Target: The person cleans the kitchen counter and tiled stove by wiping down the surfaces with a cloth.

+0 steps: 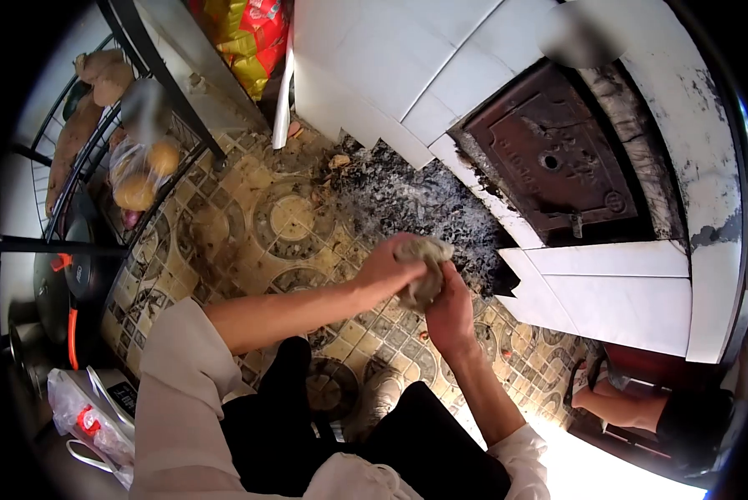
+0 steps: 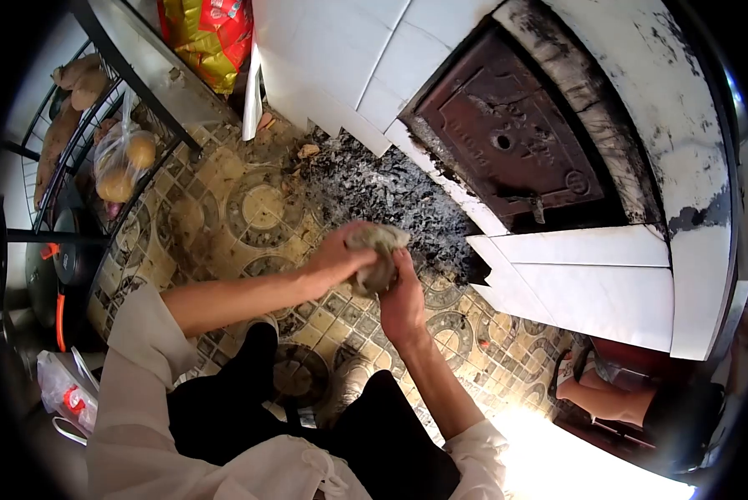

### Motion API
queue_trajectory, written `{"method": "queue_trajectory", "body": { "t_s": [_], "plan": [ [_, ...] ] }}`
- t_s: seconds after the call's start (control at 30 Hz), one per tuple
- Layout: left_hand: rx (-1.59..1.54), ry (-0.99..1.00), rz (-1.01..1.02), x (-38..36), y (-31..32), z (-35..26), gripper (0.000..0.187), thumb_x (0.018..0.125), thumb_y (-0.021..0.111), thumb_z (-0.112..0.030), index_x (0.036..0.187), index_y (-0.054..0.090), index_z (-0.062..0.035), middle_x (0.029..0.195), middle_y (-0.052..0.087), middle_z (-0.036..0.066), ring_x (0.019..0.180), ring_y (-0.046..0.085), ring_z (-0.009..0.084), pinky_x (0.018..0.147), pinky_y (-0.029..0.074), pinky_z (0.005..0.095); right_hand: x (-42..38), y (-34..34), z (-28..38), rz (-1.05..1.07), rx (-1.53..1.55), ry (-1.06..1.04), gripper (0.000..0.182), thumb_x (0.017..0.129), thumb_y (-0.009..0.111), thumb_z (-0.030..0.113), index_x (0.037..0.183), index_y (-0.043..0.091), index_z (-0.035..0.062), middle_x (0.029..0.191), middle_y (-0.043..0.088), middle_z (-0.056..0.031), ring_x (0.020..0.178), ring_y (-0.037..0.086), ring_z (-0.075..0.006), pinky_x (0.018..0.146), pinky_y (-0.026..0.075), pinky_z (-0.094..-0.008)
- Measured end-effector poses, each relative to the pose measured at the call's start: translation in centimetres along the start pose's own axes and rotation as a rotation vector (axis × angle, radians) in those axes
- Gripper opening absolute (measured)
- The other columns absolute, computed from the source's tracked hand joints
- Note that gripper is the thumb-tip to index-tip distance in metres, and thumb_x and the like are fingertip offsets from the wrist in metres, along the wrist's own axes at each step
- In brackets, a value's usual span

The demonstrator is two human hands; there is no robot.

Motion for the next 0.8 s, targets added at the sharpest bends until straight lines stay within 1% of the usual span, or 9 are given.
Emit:
{"method": "queue_trajectory", "body": {
  "t_s": [0.1, 0.2, 0.23, 0.27, 0.37, 0.5, 0.53, 0.7, 0.8],
  "plan": [
    [-0.268, 0.242, -0.155, 0.8, -3.8, -1.4, 0.032, 0.084, 0.062, -0.014, 0.114, 0.057, -0.0072, 0.099, 0.063, 0.008, 0.083, 0.062, 0.0126, 0.063, 0.057, 0.0257, -3.8, 1.2, 2.2, 0.007, -0.302, -0.088, 0.055, 0.094, 0.053, 0.038, 0.138, 0.043, 0.0056, 0.141, 0.046, -0.0129, 0.134, 0.037, -0.0328, 0.107, 0.033, -0.0457],
    [-0.415, 0.51, -0.84, 3.1, -8.9, -4.1, 0.049, 0.086, 0.062, -0.023, 0.128, 0.044, -0.005, 0.109, 0.059, 0.011, 0.09, 0.063, 0.0159, 0.074, 0.056, 0.0312, -5.8, -1.7, 3.2, 0.229, -0.239, 0.057, 0.049, 0.095, 0.053, 0.03, 0.137, 0.045, 0.0066, 0.143, 0.043, -0.0117, 0.133, 0.04, -0.0295, 0.107, 0.035, -0.0451],
    [-0.515, 0.703, -0.681, 2.2, -9.7, -6.9, 0.063, 0.085, 0.064, -0.027, 0.135, 0.033, -0.0045, 0.114, 0.055, 0.014, 0.098, 0.061, 0.0214, 0.08, 0.055, 0.0351, -6.5, -2.0, 3.4, 0.184, -0.262, 0.062, 0.045, 0.095, 0.053, 0.029, 0.132, 0.049, 0.0034, 0.138, 0.049, -0.0136, 0.128, 0.046, -0.0297, 0.104, 0.039, -0.044],
    [-0.013, 0.704, -1.105, 6.3, -12.6, -6.2, 0.064, 0.085, 0.064, -0.027, 0.135, 0.031, -0.0051, 0.12, 0.046, 0.019, 0.108, 0.054, 0.0249, 0.085, 0.054, 0.0392, -7.3, -2.5, 3.6, 0.139, -0.259, 0.061, 0.042, 0.096, 0.05, 0.026, 0.13, 0.049, 0.0019, 0.135, 0.05, -0.0152, 0.125, 0.049, -0.0302, 0.1, 0.043, -0.0433],
    [-0.211, 0.545, -0.879, 8.5, -10.6, -9.6, 0.065, 0.08, 0.067, -0.015, 0.134, 0.031, -0.0074, 0.123, 0.034, 0.021, 0.111, 0.045, 0.0283, 0.089, 0.05, 0.0378, -9.2, -5.2, 4.2, 0.093, -0.157, 0.052, 0.036, 0.097, 0.047, 0.02, 0.127, 0.05, -0.0004, 0.129, 0.054, -0.0182, 0.117, 0.055, -0.0319, 0.094, 0.049, -0.0424],
    [-0.016, 0.777, -0.617, 8.2, -0.4, -5.8, 0.078, 0.074, 0.069, 0.002, 0.141, 0.028, -0.0078, 0.125, 0.034, 0.022, 0.118, 0.043, 0.0374, 0.092, 0.052, 0.0477, -11.1, -3.2, 6.7, 0.024, -0.226, -0.037, 0.028, 0.097, 0.049, 0.018, 0.114, 0.054, -0.0027, 0.114, 0.06, -0.0191, 0.101, 0.062, -0.0322, 0.085, 0.053, -0.0402],
    [0.07, 0.762, -0.581, 8.7, 1.3, -4.4, 0.079, 0.075, 0.069, 0.001, 0.142, 0.03, -0.0161, 0.127, 0.034, 0.018, 0.114, 0.048, 0.0302, 0.066, 0.062, 0.0272, -11.4, -3.0, 7.4, 0.025, -0.286, -0.069, 0.027, 0.096, 0.05, 0.018, 0.111, 0.055, -0.0033, 0.112, 0.06, -0.0193, 0.099, 0.062, -0.0319, 0.083, 0.053, -0.0397],
    [0.012, 0.941, -0.842, 9.1, -2.7, -6.7, 0.064, 0.076, 0.066, 0.003, 0.133, 0.039, -0.008, 0.124, 0.036, 0.017, 0.115, 0.047, 0.029, 0.091, 0.053, 0.0456, -15.3, -1.1, 10.3, 0.093, -0.193, -0.22, 0.029, 0.088, 0.06, 0.021, 0.102, 0.06, -0.004, 0.102, 0.063, -0.0198, 0.094, 0.064, -0.0292, 0.08, 0.053, -0.0383],
    [0.013, 0.861, -1.042, 10.0, -9.2, -10.1, 0.066, 0.073, 0.065, 0.007, 0.133, 0.041, -0.0062, 0.124, 0.037, 0.017, 0.116, 0.044, 0.0284, 0.087, 0.053, 0.0401, -18.0, -1.3, 10.3, 0.214, -0.221, -0.292, 0.03, 0.095, 0.055, 0.021, 0.107, 0.063, -0.0046, 0.109, 0.063, -0.0214, 0.099, 0.062, -0.0348, 0.089, 0.05, -0.0456]
  ]
}}
Point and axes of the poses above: each hand's wrist, its own x-axis towards the middle knuckle, its own y-axis out of the palm, z = x × y, the point moved 2 cm from there along x, towards the middle knuckle
